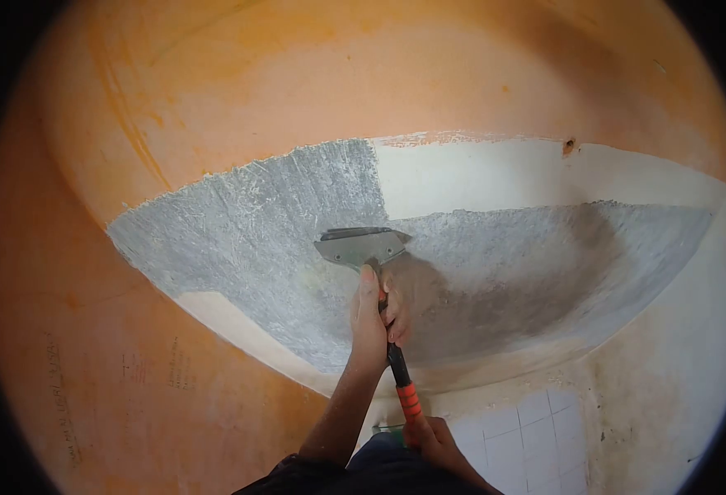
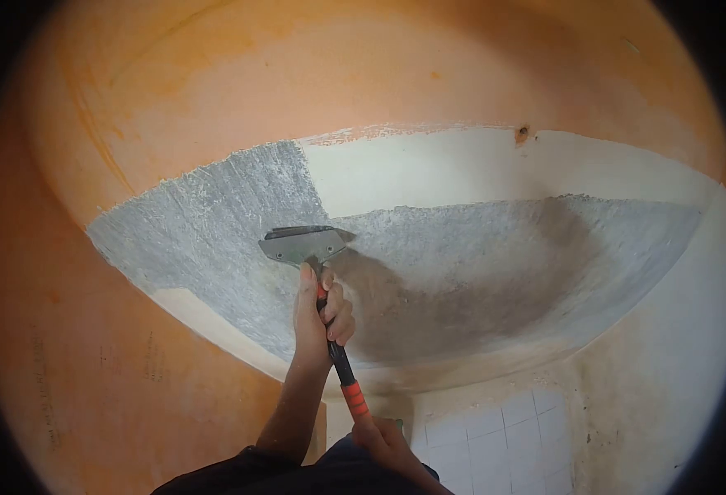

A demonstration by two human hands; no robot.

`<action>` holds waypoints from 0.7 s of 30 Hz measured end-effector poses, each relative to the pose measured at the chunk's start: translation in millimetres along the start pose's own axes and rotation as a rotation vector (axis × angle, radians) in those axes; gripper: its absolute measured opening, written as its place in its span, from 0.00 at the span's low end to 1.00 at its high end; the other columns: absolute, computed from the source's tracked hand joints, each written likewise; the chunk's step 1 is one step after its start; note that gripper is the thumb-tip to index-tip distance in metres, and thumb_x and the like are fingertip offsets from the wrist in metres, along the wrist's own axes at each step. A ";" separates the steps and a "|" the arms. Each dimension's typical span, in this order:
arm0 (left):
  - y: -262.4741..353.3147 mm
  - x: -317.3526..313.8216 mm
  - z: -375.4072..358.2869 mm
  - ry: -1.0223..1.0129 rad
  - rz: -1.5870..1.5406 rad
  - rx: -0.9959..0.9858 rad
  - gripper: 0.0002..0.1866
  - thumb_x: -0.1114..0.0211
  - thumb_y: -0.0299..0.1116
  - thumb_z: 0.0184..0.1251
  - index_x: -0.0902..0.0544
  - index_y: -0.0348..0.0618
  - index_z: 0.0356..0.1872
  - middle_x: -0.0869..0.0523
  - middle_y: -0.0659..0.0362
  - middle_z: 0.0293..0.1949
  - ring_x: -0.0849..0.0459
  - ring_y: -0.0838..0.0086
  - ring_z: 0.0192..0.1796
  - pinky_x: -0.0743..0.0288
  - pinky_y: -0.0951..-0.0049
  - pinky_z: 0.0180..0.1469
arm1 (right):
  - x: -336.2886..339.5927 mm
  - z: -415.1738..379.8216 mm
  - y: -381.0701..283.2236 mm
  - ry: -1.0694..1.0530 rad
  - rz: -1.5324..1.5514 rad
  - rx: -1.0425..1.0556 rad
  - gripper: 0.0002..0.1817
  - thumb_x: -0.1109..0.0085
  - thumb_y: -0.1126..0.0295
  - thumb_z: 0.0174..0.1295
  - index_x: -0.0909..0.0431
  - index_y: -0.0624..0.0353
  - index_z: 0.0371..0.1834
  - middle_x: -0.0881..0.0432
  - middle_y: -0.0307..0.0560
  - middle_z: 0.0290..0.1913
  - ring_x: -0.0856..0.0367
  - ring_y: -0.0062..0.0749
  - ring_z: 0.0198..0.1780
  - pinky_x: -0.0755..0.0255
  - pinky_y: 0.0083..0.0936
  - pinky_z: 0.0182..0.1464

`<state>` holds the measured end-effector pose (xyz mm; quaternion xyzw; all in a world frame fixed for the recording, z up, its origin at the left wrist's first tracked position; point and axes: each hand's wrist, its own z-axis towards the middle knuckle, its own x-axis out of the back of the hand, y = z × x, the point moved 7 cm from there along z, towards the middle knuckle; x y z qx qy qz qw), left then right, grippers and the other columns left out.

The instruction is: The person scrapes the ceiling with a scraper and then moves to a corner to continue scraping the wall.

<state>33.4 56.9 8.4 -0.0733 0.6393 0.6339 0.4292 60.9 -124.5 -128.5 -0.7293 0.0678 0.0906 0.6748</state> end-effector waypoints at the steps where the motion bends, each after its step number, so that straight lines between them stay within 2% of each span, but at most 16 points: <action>1: 4.9 -6.3 0.9 0.012 0.003 -0.001 0.22 0.62 0.58 0.80 0.32 0.53 0.36 0.43 0.71 0.14 0.46 0.85 0.09 0.51 0.81 0.09 | 0.8 -0.2 -9.2 -0.012 -0.022 0.034 0.25 0.64 0.55 0.79 0.31 0.59 0.25 0.31 0.35 0.24 0.35 0.19 0.27 0.38 0.22 0.33; 3: 11.3 -11.9 2.8 0.027 0.003 -0.001 0.22 0.62 0.58 0.80 0.32 0.53 0.36 0.43 0.71 0.14 0.46 0.85 0.09 0.51 0.81 0.09 | 0.0 1.8 -17.9 -0.024 -0.046 0.064 0.25 0.64 0.55 0.79 0.31 0.59 0.25 0.32 0.35 0.23 0.36 0.19 0.26 0.39 0.22 0.32; 6: 14.2 -15.3 1.7 -0.035 0.004 -0.051 0.22 0.61 0.58 0.79 0.32 0.53 0.36 0.42 0.71 0.14 0.46 0.86 0.09 0.52 0.81 0.09 | -4.7 2.5 -17.2 -0.050 0.074 0.033 0.25 0.64 0.55 0.79 0.33 0.58 0.24 0.33 0.34 0.22 0.39 0.18 0.25 0.40 0.22 0.30; 9: 3.8 -7.7 -1.2 -0.003 -0.033 -0.011 0.22 0.61 0.58 0.80 0.32 0.53 0.36 0.42 0.71 0.14 0.46 0.86 0.09 0.52 0.82 0.09 | -4.1 -2.4 -14.1 0.000 0.044 -0.008 0.25 0.64 0.54 0.79 0.35 0.57 0.23 0.34 0.34 0.22 0.40 0.18 0.24 0.41 0.23 0.28; 12: 15.6 -19.8 3.8 -0.009 -0.061 -0.032 0.22 0.61 0.58 0.80 0.32 0.53 0.36 0.42 0.71 0.14 0.46 0.86 0.09 0.51 0.83 0.09 | -2.9 0.1 -28.9 -0.021 0.079 0.060 0.26 0.64 0.54 0.79 0.35 0.57 0.23 0.34 0.34 0.22 0.39 0.18 0.25 0.41 0.22 0.29; 15: 17.7 -19.3 3.7 -0.054 -0.039 -0.069 0.22 0.61 0.58 0.80 0.32 0.53 0.36 0.42 0.71 0.14 0.46 0.86 0.09 0.51 0.83 0.09 | -5.3 -0.5 -29.5 -0.028 0.064 0.032 0.26 0.64 0.54 0.79 0.36 0.57 0.22 0.34 0.33 0.22 0.39 0.18 0.25 0.42 0.22 0.29; 17: 2.8 -6.4 0.8 -0.006 -0.033 -0.018 0.22 0.61 0.58 0.80 0.32 0.52 0.36 0.42 0.71 0.14 0.46 0.86 0.09 0.51 0.83 0.09 | -2.4 -5.7 -13.2 0.024 0.067 -0.071 0.26 0.64 0.54 0.79 0.36 0.57 0.22 0.35 0.33 0.21 0.40 0.18 0.25 0.42 0.22 0.29; 21: 17.8 -23.2 4.2 0.008 -0.080 -0.030 0.22 0.61 0.58 0.79 0.32 0.52 0.36 0.43 0.71 0.14 0.47 0.86 0.09 0.51 0.83 0.08 | -2.1 -1.9 -38.9 -0.026 0.056 0.062 0.26 0.64 0.54 0.79 0.36 0.57 0.21 0.35 0.33 0.21 0.40 0.18 0.24 0.42 0.22 0.29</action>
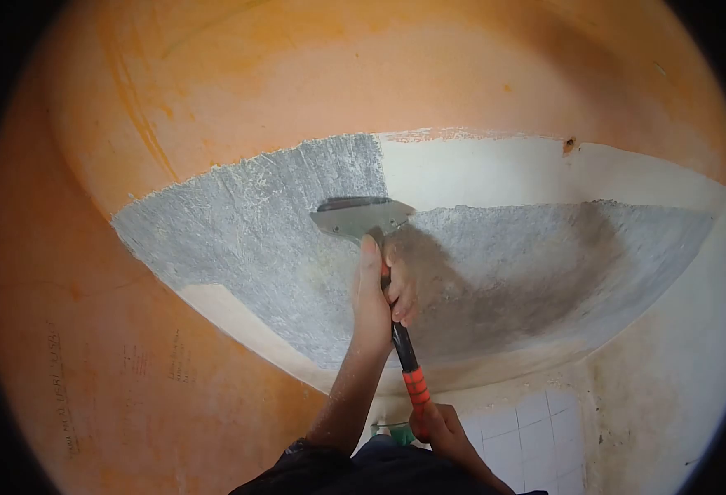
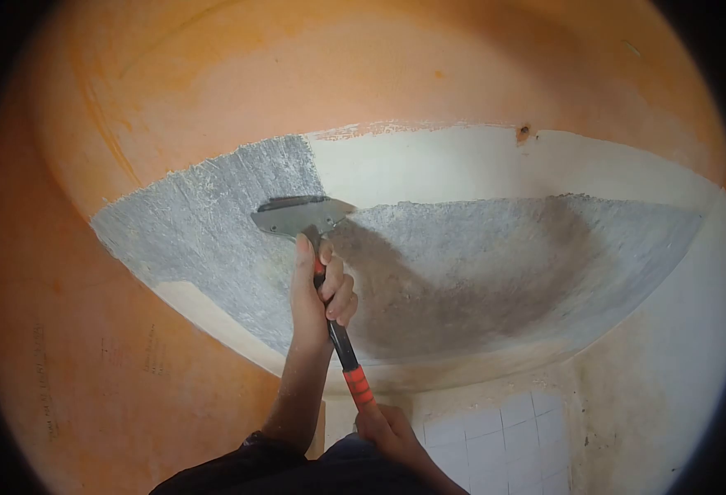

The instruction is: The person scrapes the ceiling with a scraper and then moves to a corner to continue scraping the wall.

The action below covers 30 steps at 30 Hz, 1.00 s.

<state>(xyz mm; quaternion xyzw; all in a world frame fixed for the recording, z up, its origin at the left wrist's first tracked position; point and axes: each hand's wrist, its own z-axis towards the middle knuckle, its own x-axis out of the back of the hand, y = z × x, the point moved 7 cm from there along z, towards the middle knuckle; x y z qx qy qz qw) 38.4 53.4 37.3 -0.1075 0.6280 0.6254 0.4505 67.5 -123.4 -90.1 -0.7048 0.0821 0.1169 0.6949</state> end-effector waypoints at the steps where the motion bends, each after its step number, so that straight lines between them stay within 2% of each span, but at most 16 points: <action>1: 2.8 -1.7 1.2 -0.017 0.009 -0.017 0.22 0.61 0.58 0.79 0.32 0.52 0.36 0.43 0.71 0.14 0.47 0.86 0.09 0.51 0.83 0.08 | 0.1 1.7 1.2 0.003 0.012 -0.011 0.26 0.64 0.54 0.79 0.36 0.57 0.21 0.35 0.33 0.21 0.40 0.18 0.24 0.42 0.22 0.29; 6: -2.4 1.1 -4.1 -0.027 0.041 -0.019 0.22 0.60 0.58 0.79 0.33 0.52 0.35 0.43 0.71 0.14 0.47 0.87 0.09 0.52 0.83 0.08 | 1.1 -1.7 17.0 0.020 0.070 -0.093 0.26 0.64 0.55 0.79 0.36 0.57 0.21 0.35 0.33 0.21 0.40 0.18 0.24 0.42 0.22 0.29; 9: 11.4 -11.9 3.0 -0.029 0.011 -0.046 0.22 0.60 0.59 0.79 0.33 0.53 0.35 0.43 0.72 0.14 0.47 0.87 0.09 0.52 0.83 0.08 | 0.8 2.6 -0.7 -0.021 0.031 0.021 0.26 0.64 0.54 0.79 0.36 0.57 0.21 0.35 0.33 0.21 0.40 0.19 0.24 0.42 0.22 0.29; 14: 2.6 -0.3 -1.4 -0.013 0.036 -0.033 0.21 0.60 0.58 0.79 0.33 0.53 0.35 0.44 0.72 0.14 0.47 0.87 0.09 0.51 0.83 0.08 | -0.8 -1.1 14.5 0.007 0.016 -0.097 0.27 0.63 0.52 0.79 0.36 0.57 0.21 0.34 0.34 0.21 0.39 0.19 0.25 0.41 0.22 0.30; 17: 12.8 -10.5 4.5 -0.033 0.032 -0.045 0.21 0.60 0.58 0.79 0.33 0.53 0.35 0.44 0.71 0.14 0.47 0.87 0.09 0.51 0.84 0.08 | -0.2 4.1 -2.9 -0.019 -0.002 -0.001 0.27 0.64 0.53 0.79 0.35 0.57 0.22 0.34 0.34 0.22 0.39 0.19 0.25 0.41 0.22 0.30; 21: 12.9 -5.9 3.8 -0.030 0.025 -0.039 0.21 0.60 0.58 0.80 0.33 0.53 0.36 0.44 0.71 0.14 0.47 0.87 0.09 0.51 0.84 0.08 | -5.1 8.2 -4.7 -0.028 -0.013 -0.007 0.27 0.64 0.53 0.79 0.35 0.58 0.22 0.34 0.34 0.22 0.39 0.19 0.25 0.41 0.22 0.30; 23: 10.5 -6.3 3.0 -0.039 0.048 -0.055 0.21 0.60 0.58 0.80 0.33 0.53 0.36 0.44 0.71 0.14 0.47 0.87 0.09 0.51 0.84 0.08 | -5.3 4.8 2.1 -0.004 -0.053 0.000 0.32 0.69 0.45 0.78 0.33 0.58 0.22 0.38 0.32 0.18 0.44 0.17 0.19 0.49 0.21 0.23; 27: 25.6 -20.4 8.7 -0.044 0.054 -0.092 0.21 0.60 0.57 0.80 0.32 0.53 0.36 0.44 0.72 0.14 0.48 0.87 0.09 0.50 0.83 0.08 | -3.3 10.0 -15.1 0.013 -0.063 0.059 0.32 0.70 0.46 0.78 0.33 0.58 0.22 0.38 0.32 0.18 0.44 0.17 0.19 0.49 0.21 0.23; 29: 21.6 -14.9 5.3 -0.033 0.061 -0.079 0.21 0.59 0.57 0.79 0.32 0.53 0.36 0.44 0.72 0.14 0.47 0.86 0.09 0.50 0.83 0.08 | -4.7 11.6 -12.9 -0.020 -0.006 0.007 0.27 0.65 0.53 0.79 0.34 0.58 0.23 0.33 0.34 0.22 0.39 0.18 0.25 0.42 0.21 0.30; 30: 20.5 -12.9 5.1 -0.028 0.071 -0.069 0.21 0.59 0.58 0.79 0.32 0.53 0.36 0.44 0.72 0.14 0.47 0.86 0.09 0.50 0.83 0.08 | -5.4 11.1 -12.0 -0.025 -0.009 0.012 0.27 0.65 0.53 0.79 0.34 0.58 0.23 0.33 0.34 0.22 0.39 0.18 0.25 0.42 0.21 0.30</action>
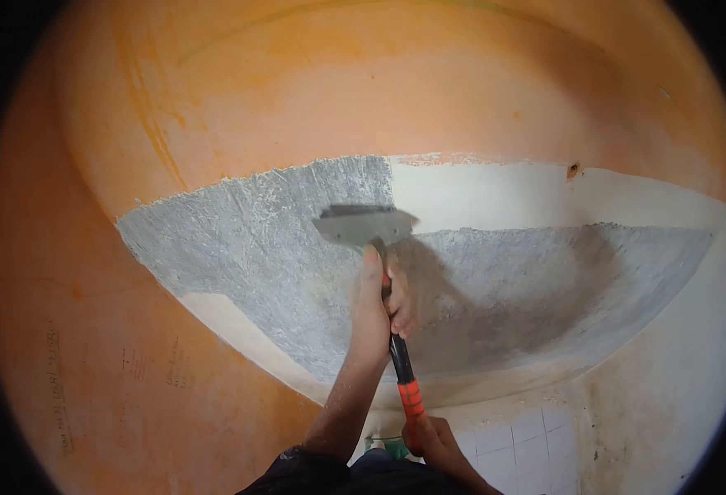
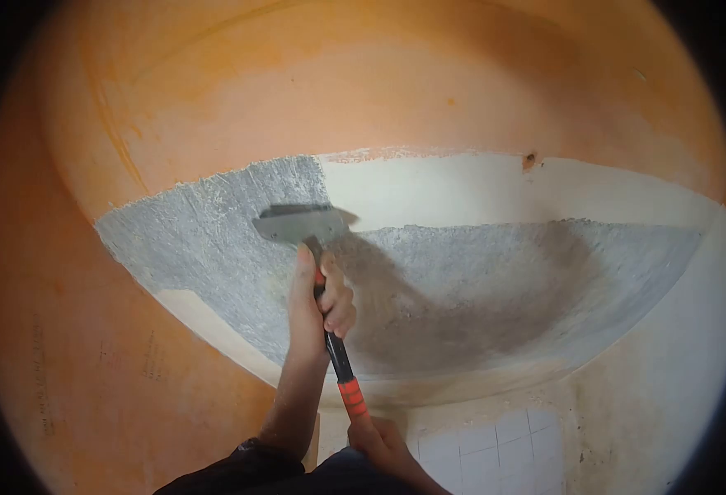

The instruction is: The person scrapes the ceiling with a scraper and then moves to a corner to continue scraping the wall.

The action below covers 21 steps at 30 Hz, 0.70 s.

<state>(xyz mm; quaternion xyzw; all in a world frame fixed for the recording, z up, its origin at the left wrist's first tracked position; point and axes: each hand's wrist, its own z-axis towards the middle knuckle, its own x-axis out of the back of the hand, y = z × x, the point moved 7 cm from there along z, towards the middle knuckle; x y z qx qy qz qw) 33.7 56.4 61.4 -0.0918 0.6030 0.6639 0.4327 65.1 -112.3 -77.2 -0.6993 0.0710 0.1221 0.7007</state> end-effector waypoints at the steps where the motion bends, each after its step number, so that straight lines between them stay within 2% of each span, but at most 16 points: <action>1: 0.1 0.4 -0.4 -0.002 0.001 -0.008 0.21 0.59 0.58 0.79 0.32 0.53 0.36 0.44 0.72 0.14 0.47 0.86 0.09 0.50 0.83 0.08 | -0.7 -3.4 6.1 0.005 0.024 -0.039 0.27 0.65 0.53 0.79 0.34 0.58 0.23 0.33 0.34 0.22 0.39 0.18 0.25 0.42 0.21 0.30; 3: -2.3 -0.5 -1.5 -0.019 0.031 0.001 0.21 0.58 0.58 0.79 0.32 0.53 0.36 0.44 0.72 0.14 0.46 0.86 0.10 0.50 0.83 0.09 | 1.0 -2.4 9.8 0.012 0.048 -0.076 0.27 0.64 0.53 0.79 0.34 0.58 0.23 0.33 0.34 0.22 0.39 0.18 0.25 0.42 0.21 0.30; 5: 9.9 -9.4 6.2 -0.018 0.020 -0.019 0.22 0.58 0.59 0.79 0.32 0.53 0.36 0.43 0.72 0.14 0.47 0.86 0.10 0.50 0.83 0.09 | 2.2 3.0 -5.4 -0.005 0.013 0.055 0.26 0.64 0.53 0.79 0.35 0.58 0.23 0.35 0.34 0.22 0.40 0.18 0.25 0.42 0.21 0.30; 6: 15.4 -12.3 8.2 -0.015 0.008 -0.043 0.22 0.58 0.59 0.78 0.31 0.53 0.36 0.43 0.72 0.14 0.47 0.86 0.10 0.51 0.82 0.09 | 1.2 4.4 -7.2 -0.002 0.015 0.053 0.26 0.64 0.53 0.79 0.35 0.58 0.23 0.35 0.34 0.22 0.40 0.18 0.25 0.42 0.21 0.30; 8: 11.8 -8.5 5.9 0.005 0.024 -0.032 0.22 0.58 0.59 0.79 0.31 0.53 0.36 0.43 0.72 0.14 0.47 0.86 0.10 0.51 0.82 0.09 | 0.4 10.1 -13.3 0.024 -0.063 0.079 0.31 0.69 0.46 0.78 0.34 0.58 0.21 0.37 0.33 0.18 0.44 0.17 0.19 0.49 0.21 0.23; 13: 8.7 -9.9 3.8 -0.016 0.008 -0.008 0.21 0.58 0.57 0.79 0.32 0.52 0.35 0.43 0.71 0.14 0.48 0.86 0.09 0.53 0.83 0.08 | -3.2 4.2 -6.3 -0.002 0.004 0.031 0.32 0.68 0.46 0.78 0.34 0.58 0.21 0.35 0.34 0.18 0.42 0.18 0.20 0.48 0.21 0.23; 15: 14.9 -12.9 9.2 -0.036 0.005 -0.025 0.21 0.58 0.58 0.79 0.32 0.52 0.35 0.43 0.71 0.14 0.48 0.86 0.09 0.52 0.83 0.08 | -5.2 9.4 -18.0 -0.039 -0.047 0.107 0.32 0.68 0.45 0.78 0.35 0.57 0.20 0.35 0.34 0.18 0.42 0.18 0.20 0.48 0.21 0.24; 21: 10.5 -9.5 3.2 -0.001 0.041 -0.024 0.21 0.59 0.57 0.80 0.32 0.52 0.36 0.42 0.71 0.14 0.47 0.87 0.09 0.50 0.84 0.08 | -5.5 0.9 -4.9 0.036 -0.047 0.006 0.33 0.67 0.44 0.77 0.31 0.59 0.21 0.34 0.34 0.18 0.41 0.17 0.20 0.47 0.21 0.24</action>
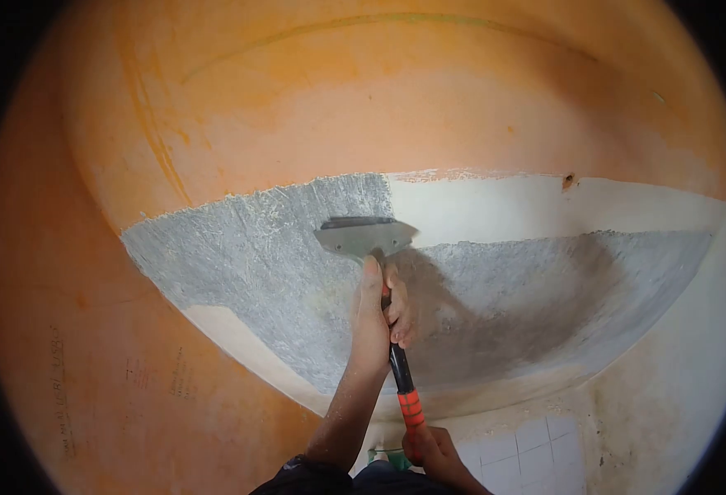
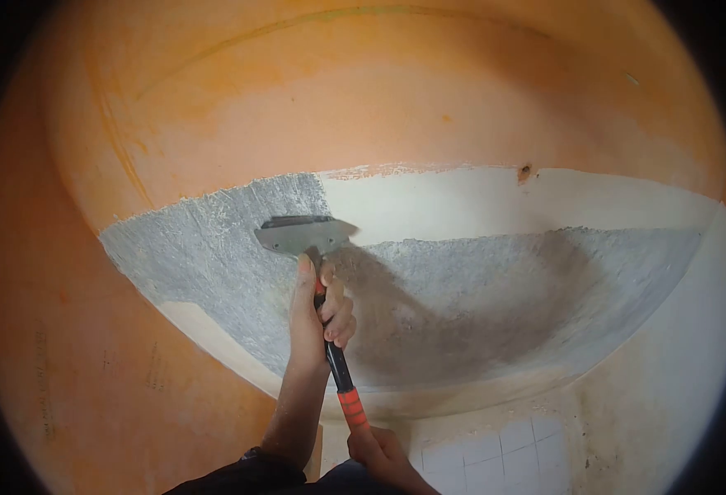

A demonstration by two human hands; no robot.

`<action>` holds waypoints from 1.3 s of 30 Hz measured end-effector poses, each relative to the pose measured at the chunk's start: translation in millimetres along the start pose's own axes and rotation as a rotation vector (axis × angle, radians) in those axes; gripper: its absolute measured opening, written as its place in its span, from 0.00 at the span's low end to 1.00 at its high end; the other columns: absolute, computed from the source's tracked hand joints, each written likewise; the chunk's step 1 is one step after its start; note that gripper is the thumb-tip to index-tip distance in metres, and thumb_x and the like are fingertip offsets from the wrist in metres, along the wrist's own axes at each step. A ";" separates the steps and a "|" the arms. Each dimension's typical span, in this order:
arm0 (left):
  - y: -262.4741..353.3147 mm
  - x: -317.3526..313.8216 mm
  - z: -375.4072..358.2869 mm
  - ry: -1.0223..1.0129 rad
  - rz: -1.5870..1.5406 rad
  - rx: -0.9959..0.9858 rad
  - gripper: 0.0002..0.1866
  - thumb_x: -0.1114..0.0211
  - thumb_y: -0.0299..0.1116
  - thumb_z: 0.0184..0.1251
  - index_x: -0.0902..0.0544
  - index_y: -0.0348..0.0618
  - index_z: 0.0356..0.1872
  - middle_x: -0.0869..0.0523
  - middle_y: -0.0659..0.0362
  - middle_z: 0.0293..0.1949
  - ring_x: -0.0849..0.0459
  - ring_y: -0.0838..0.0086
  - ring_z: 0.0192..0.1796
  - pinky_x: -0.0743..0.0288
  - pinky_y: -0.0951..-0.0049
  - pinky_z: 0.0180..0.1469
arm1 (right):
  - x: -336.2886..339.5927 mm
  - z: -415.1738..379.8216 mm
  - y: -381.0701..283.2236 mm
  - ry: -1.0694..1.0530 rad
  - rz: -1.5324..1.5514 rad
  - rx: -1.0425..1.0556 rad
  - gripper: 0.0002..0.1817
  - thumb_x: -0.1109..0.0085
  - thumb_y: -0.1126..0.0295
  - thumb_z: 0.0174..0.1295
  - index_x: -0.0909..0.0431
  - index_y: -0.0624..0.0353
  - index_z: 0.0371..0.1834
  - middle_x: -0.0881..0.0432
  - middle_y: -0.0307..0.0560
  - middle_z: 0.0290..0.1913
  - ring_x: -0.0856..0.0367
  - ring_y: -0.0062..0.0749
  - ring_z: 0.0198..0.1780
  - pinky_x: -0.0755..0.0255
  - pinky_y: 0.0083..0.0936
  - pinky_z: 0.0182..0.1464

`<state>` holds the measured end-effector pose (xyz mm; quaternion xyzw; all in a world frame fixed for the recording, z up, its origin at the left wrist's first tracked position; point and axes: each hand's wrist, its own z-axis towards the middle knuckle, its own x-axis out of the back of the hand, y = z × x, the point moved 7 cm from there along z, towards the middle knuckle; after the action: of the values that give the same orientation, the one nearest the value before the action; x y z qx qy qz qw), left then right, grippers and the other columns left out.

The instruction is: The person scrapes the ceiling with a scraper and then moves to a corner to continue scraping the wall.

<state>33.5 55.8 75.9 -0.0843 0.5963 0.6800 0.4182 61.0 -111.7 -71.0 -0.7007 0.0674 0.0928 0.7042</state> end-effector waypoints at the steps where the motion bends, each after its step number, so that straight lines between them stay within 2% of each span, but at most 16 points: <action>1: 1.3 -2.6 0.1 -0.005 -0.003 0.002 0.21 0.59 0.57 0.80 0.32 0.51 0.36 0.42 0.71 0.14 0.47 0.87 0.09 0.50 0.84 0.08 | 0.7 2.5 -2.0 0.004 0.006 -0.002 0.33 0.67 0.44 0.77 0.31 0.59 0.21 0.34 0.34 0.18 0.41 0.17 0.20 0.47 0.21 0.24; 4: 12.4 -12.0 8.9 -0.024 -0.054 -0.038 0.21 0.60 0.57 0.80 0.33 0.52 0.36 0.43 0.72 0.14 0.47 0.87 0.09 0.51 0.84 0.08 | 4.9 6.6 -15.6 -0.031 0.008 0.083 0.33 0.67 0.44 0.77 0.30 0.59 0.22 0.34 0.34 0.18 0.42 0.17 0.20 0.48 0.21 0.23; 6: 6.2 -4.8 7.0 -0.051 -0.051 -0.031 0.21 0.60 0.57 0.80 0.33 0.52 0.36 0.43 0.72 0.14 0.47 0.87 0.09 0.50 0.84 0.07 | 3.5 3.5 -7.7 -0.064 0.090 0.007 0.26 0.64 0.54 0.79 0.35 0.58 0.23 0.33 0.34 0.23 0.39 0.17 0.26 0.42 0.21 0.30; 10: 0.3 -5.3 5.2 -0.051 -0.054 0.011 0.21 0.59 0.57 0.79 0.33 0.52 0.36 0.43 0.72 0.14 0.46 0.87 0.09 0.49 0.85 0.07 | 7.2 0.8 -5.0 -0.006 0.045 -0.074 0.26 0.63 0.53 0.79 0.34 0.58 0.23 0.34 0.33 0.23 0.40 0.17 0.26 0.43 0.21 0.29; 12: 13.8 -15.3 12.3 -0.037 -0.051 -0.044 0.22 0.60 0.58 0.79 0.33 0.52 0.36 0.43 0.72 0.14 0.46 0.87 0.09 0.49 0.85 0.07 | 11.6 10.0 -24.4 -0.041 0.013 0.098 0.27 0.63 0.52 0.78 0.34 0.58 0.23 0.35 0.32 0.22 0.40 0.16 0.25 0.43 0.21 0.29; 18: 0.1 -2.8 8.0 -0.064 -0.059 0.014 0.21 0.59 0.58 0.79 0.32 0.53 0.36 0.44 0.72 0.14 0.46 0.87 0.09 0.47 0.85 0.08 | 5.7 1.4 -2.0 -0.012 0.099 -0.077 0.26 0.62 0.52 0.79 0.33 0.58 0.24 0.35 0.31 0.22 0.40 0.16 0.26 0.42 0.21 0.30; 21: 12.7 -14.0 14.2 -0.062 -0.094 -0.007 0.21 0.59 0.58 0.79 0.32 0.53 0.36 0.44 0.72 0.14 0.46 0.87 0.09 0.48 0.85 0.07 | 11.1 13.5 -24.1 -0.063 0.018 0.127 0.26 0.62 0.53 0.79 0.31 0.58 0.25 0.34 0.32 0.23 0.39 0.16 0.26 0.42 0.21 0.30; 24: 21.5 -16.5 15.1 -0.083 -0.047 -0.072 0.21 0.59 0.57 0.80 0.31 0.53 0.37 0.44 0.72 0.14 0.46 0.87 0.09 0.48 0.84 0.07 | 4.4 10.0 -15.8 -0.051 0.047 0.025 0.26 0.63 0.53 0.79 0.33 0.58 0.24 0.34 0.32 0.23 0.39 0.17 0.26 0.42 0.21 0.30; 25: 12.9 -9.7 9.5 -0.062 -0.035 -0.025 0.21 0.59 0.57 0.80 0.31 0.53 0.37 0.44 0.72 0.14 0.46 0.87 0.09 0.47 0.84 0.07 | -0.9 9.3 -13.7 -0.058 0.028 0.094 0.32 0.66 0.46 0.78 0.32 0.60 0.22 0.34 0.35 0.19 0.41 0.17 0.20 0.47 0.20 0.24; 26: 3.8 -3.0 5.7 -0.039 -0.024 0.022 0.20 0.59 0.57 0.80 0.31 0.53 0.37 0.44 0.72 0.14 0.46 0.87 0.09 0.47 0.84 0.07 | -0.4 9.2 -12.1 -0.062 0.026 0.097 0.32 0.66 0.46 0.78 0.32 0.60 0.22 0.34 0.35 0.19 0.41 0.17 0.20 0.47 0.20 0.24; 29: 8.4 -7.7 11.9 -0.068 -0.067 -0.008 0.21 0.58 0.57 0.79 0.32 0.52 0.36 0.44 0.72 0.14 0.46 0.87 0.09 0.47 0.84 0.07 | 1.7 12.6 -14.0 -0.050 0.041 0.107 0.32 0.67 0.46 0.78 0.32 0.59 0.22 0.35 0.34 0.18 0.43 0.17 0.19 0.48 0.21 0.23; 30: 11.7 -10.9 14.8 -0.058 -0.103 -0.009 0.21 0.58 0.57 0.79 0.32 0.52 0.35 0.43 0.72 0.14 0.46 0.87 0.09 0.48 0.84 0.07 | 6.0 16.1 -18.4 -0.043 0.045 0.102 0.32 0.67 0.46 0.78 0.32 0.59 0.22 0.35 0.34 0.18 0.43 0.17 0.19 0.48 0.21 0.23; 32: 21.4 -16.2 18.4 -0.064 -0.073 -0.040 0.21 0.58 0.57 0.79 0.32 0.52 0.35 0.44 0.72 0.14 0.46 0.87 0.09 0.48 0.85 0.07 | 5.8 22.8 -29.8 -0.090 -0.008 0.086 0.25 0.64 0.54 0.79 0.36 0.57 0.23 0.36 0.32 0.22 0.41 0.16 0.26 0.42 0.20 0.31; 34: 23.4 -15.0 15.4 -0.069 -0.048 -0.086 0.21 0.58 0.57 0.79 0.32 0.52 0.35 0.44 0.72 0.14 0.46 0.87 0.09 0.49 0.85 0.07 | 0.9 18.9 -26.2 -0.103 0.009 0.110 0.25 0.64 0.55 0.79 0.35 0.57 0.23 0.36 0.32 0.22 0.42 0.16 0.25 0.43 0.20 0.30; 36: 16.2 -11.3 10.6 -0.061 -0.069 -0.039 0.21 0.58 0.56 0.80 0.32 0.52 0.35 0.44 0.72 0.14 0.46 0.88 0.09 0.50 0.85 0.07 | -1.6 11.2 -13.5 -0.073 0.123 0.019 0.25 0.64 0.55 0.79 0.35 0.57 0.23 0.36 0.31 0.21 0.42 0.17 0.24 0.44 0.21 0.28; 39: 23.2 -21.8 15.6 -0.050 -0.102 -0.029 0.21 0.57 0.57 0.79 0.33 0.52 0.35 0.45 0.72 0.14 0.47 0.88 0.09 0.50 0.85 0.07 | 4.6 15.2 -28.5 -0.078 0.042 0.088 0.26 0.64 0.54 0.79 0.36 0.57 0.23 0.37 0.32 0.22 0.42 0.17 0.25 0.44 0.21 0.29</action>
<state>37.8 60.8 110.7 -0.1036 0.5705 0.6683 0.4660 71.4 -96.4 -44.1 -0.6632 0.0587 0.1319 0.7344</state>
